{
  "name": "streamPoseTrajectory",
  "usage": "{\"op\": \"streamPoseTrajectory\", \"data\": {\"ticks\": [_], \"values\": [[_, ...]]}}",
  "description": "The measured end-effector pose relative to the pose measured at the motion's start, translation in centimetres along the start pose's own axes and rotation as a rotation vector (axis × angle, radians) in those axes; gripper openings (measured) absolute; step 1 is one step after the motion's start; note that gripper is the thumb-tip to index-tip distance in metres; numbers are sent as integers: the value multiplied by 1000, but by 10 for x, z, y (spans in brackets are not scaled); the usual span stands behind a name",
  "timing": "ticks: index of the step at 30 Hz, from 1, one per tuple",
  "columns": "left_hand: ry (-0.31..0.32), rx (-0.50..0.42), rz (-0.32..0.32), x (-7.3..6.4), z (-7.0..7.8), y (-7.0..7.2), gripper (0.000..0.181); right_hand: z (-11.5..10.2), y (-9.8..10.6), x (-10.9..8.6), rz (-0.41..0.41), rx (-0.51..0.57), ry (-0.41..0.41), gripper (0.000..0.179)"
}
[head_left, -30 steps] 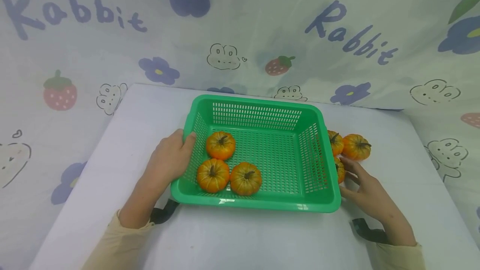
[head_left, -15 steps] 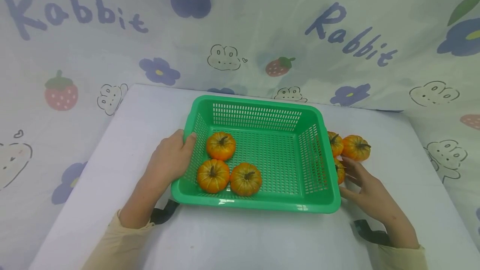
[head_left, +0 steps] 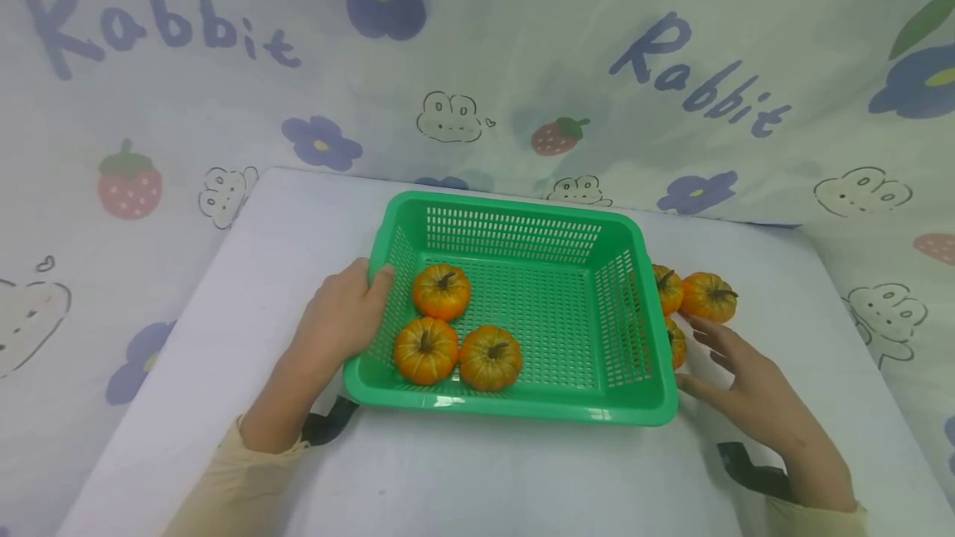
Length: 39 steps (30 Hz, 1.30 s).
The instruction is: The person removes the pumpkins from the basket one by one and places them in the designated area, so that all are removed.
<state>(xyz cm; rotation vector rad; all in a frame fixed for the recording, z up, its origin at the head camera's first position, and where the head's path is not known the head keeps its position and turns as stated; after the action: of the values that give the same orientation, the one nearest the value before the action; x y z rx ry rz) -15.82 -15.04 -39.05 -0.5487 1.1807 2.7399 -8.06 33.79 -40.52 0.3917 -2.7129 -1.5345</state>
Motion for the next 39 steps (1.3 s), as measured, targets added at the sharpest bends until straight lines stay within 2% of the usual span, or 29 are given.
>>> {"op": "streamPoseTrajectory", "data": {"ticks": [10, 16, 22, 27, 33, 39], "values": [[3, 14, 5, 0, 0, 2, 48, -29, 22, 0, 20, -104, 45, 89], [1, 18, 16, 1, -1, 3, 47, -61, 38, 12, 32, -159, 148, 93], [-4, 28, 24, 2, -3, 1, 48, -101, 45, 27, -13, -224, 293, 91], [-15, 38, 34, 2, -1, 0, 46, -135, 50, 33, -43, -241, 380, 89], [-11, 28, 26, 1, 1, 0, 46, -173, 48, 45, -82, -298, 514, 89], [-11, 22, 26, 0, 2, 0, 46, -200, 36, 66, -143, -344, 595, 88]]}}
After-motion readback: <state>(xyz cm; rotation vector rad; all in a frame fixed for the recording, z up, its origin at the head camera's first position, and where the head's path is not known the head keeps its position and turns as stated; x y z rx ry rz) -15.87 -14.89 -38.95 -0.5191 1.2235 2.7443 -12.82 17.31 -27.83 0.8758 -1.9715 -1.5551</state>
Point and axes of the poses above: each hand's wrist, its own x-axis towards the middle knuckle, its own y-axis out of the back of the hand, z = x × y, the point moved 4 cm from there along x, towards the middle knuckle, and after that the axes turned 8 degrees about y, right-handed, at the moved point
